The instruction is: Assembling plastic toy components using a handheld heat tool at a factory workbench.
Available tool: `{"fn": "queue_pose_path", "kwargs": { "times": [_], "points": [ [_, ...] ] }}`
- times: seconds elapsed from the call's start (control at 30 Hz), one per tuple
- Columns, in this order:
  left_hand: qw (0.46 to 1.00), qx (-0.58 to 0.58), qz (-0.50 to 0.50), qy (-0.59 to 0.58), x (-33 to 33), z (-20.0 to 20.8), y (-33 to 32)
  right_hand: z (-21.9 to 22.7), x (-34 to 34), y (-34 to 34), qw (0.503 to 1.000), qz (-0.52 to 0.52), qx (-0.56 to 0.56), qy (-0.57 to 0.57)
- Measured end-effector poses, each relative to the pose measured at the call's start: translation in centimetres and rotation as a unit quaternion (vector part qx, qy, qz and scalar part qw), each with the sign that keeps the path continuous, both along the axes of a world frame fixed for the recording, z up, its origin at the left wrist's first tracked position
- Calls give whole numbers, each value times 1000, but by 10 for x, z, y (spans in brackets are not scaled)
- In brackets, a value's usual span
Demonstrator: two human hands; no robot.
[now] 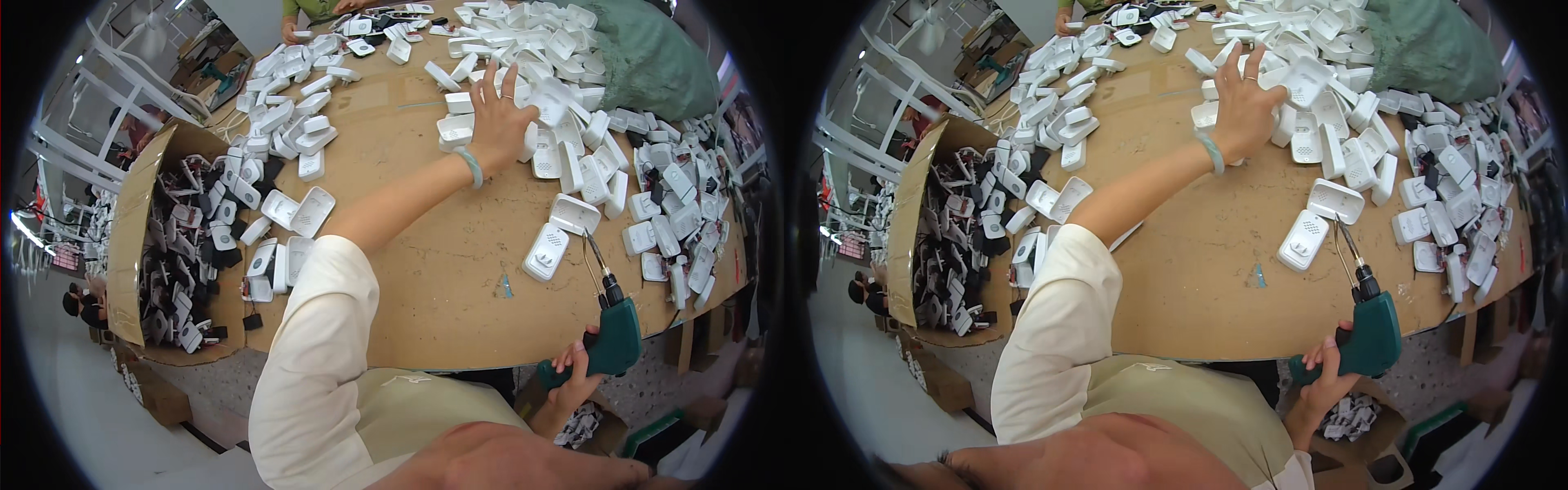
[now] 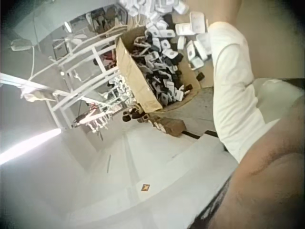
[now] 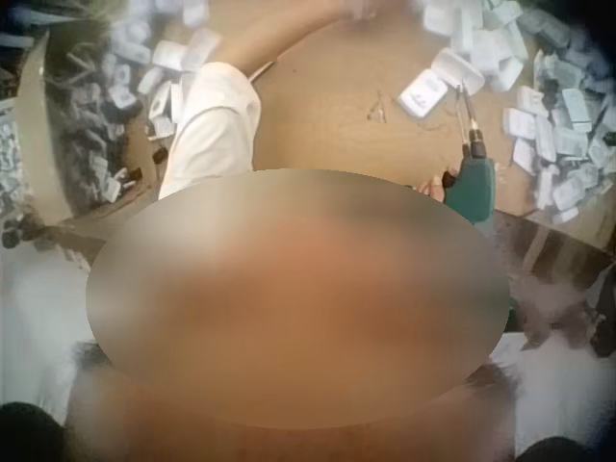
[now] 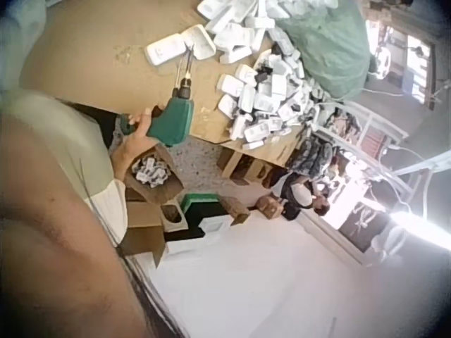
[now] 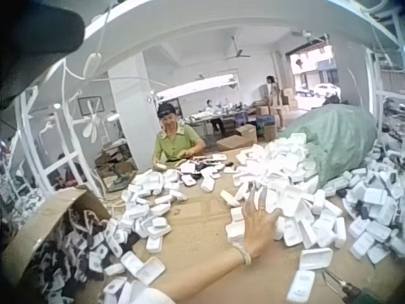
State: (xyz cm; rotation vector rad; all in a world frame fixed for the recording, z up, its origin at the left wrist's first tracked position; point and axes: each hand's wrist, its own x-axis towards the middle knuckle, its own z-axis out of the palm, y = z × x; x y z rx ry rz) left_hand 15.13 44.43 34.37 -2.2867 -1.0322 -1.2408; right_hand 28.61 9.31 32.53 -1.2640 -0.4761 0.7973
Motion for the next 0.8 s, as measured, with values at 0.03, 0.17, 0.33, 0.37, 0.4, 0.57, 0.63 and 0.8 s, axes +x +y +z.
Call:
{"fn": "queue_pose_path", "kwargs": {
  "times": [0.03,0.17,0.33,0.37,0.4,0.57,0.63,0.8],
  "points": [
    [998,2,-39,-56,7,3,-2,2,2,-3,1000,-5,-3,-3],
    [992,14,-121,-20,-51,25,-1,2,5,-2,1000,6,-22,16],
    [987,-19,-56,150,-137,17,-48,1,7,9,999,16,-35,21],
    [986,-28,-55,154,-150,15,-57,0,8,9,999,9,-27,29],
    [987,-22,-35,156,-163,16,-64,-1,9,13,999,6,-16,36],
    [988,-45,11,145,-218,17,-96,-3,3,14,999,37,-13,32],
    [989,-40,12,143,-227,24,-110,-3,-2,14,999,45,-20,21],
    [993,-64,2,103,-240,28,-133,-3,-8,10,998,63,-8,30]
  ]
}}
